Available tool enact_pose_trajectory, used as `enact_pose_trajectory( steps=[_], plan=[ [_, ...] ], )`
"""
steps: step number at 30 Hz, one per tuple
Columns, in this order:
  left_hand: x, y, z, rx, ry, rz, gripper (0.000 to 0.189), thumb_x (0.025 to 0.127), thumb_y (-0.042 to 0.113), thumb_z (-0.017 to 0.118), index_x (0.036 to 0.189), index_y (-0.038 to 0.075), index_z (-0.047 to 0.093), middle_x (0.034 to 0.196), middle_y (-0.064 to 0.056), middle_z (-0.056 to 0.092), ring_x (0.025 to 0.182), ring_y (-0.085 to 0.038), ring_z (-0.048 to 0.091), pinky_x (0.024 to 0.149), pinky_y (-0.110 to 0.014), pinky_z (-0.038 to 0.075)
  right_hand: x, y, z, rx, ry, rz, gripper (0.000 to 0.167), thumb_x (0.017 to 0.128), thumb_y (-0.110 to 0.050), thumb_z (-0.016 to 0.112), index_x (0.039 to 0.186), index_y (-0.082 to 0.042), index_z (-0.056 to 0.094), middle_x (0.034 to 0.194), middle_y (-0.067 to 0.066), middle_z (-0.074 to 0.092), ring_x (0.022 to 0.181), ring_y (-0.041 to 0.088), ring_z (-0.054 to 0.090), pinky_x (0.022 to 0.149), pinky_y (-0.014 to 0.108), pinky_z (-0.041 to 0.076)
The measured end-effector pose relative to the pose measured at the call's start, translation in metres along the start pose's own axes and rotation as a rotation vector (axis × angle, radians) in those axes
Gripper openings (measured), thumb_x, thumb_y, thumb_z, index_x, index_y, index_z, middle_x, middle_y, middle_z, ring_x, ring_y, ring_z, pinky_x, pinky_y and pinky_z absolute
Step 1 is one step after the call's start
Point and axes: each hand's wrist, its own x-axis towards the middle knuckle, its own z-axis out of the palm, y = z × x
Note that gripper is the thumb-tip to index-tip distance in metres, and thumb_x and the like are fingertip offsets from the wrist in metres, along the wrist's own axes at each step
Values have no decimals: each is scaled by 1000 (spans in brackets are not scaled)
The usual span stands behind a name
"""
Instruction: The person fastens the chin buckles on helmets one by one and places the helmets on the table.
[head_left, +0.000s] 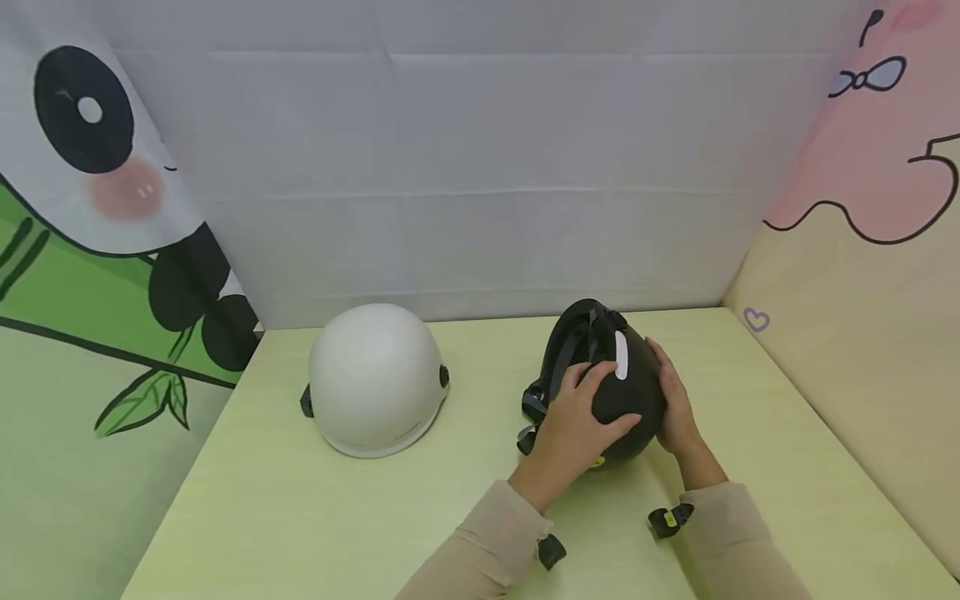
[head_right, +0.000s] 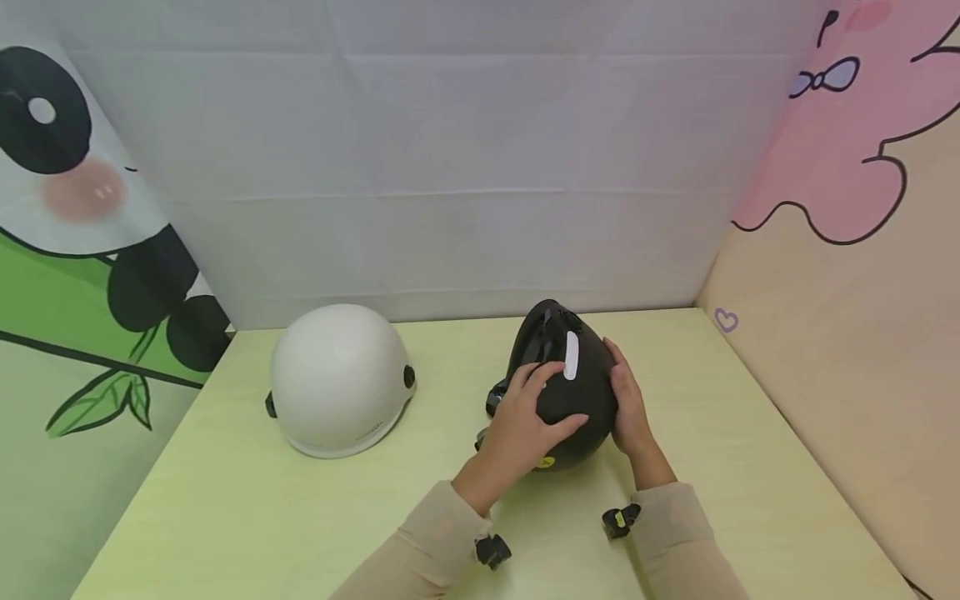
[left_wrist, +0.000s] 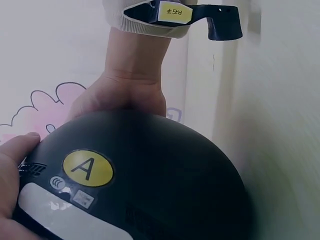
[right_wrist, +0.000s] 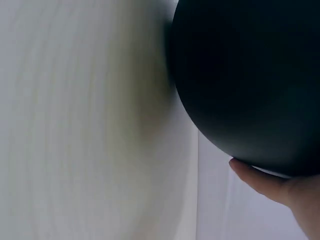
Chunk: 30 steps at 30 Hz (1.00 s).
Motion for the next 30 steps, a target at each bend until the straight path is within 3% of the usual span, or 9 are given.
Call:
enact_pose_trajectory(
  steps=[5,11,18,23,30],
  plan=[
    [2,-7,-2,-75,24,-4,63,83,43,77,138,26,53,133,-5,50,113,-22,56,86,-41,50,4,-9,6,-50,28,48,50,106,-34,24,154,-19,29,145,-3,34,127,14,35,96,22,36],
    [3,-16,-6,-194,124,69,60,79,34,83,132,21,58,128,-6,55,108,-21,58,85,-39,50,11,-29,15,-169,68,140,54,106,-31,32,155,-10,23,152,7,26,131,16,31,99,22,32],
    [4,-25,-2,-399,226,142,61,77,20,85,130,15,56,117,-6,57,101,-19,59,80,-31,53,22,-57,22,-439,76,164,56,105,-29,41,155,-11,25,154,17,27,136,35,28,106,54,25],
    [1,-31,6,-585,299,96,60,76,13,85,129,14,55,119,-7,58,99,-20,60,80,-32,54,30,-76,26,-673,36,200,62,101,-38,47,155,-17,27,156,17,25,138,44,25,102,68,21],
    [-3,-36,23,-759,376,35,61,78,9,82,130,15,52,123,-6,55,103,-24,60,83,-38,53,41,-83,28,-846,-45,153,63,100,-38,51,154,-13,30,154,18,27,138,43,25,103,67,21]
  ],
)
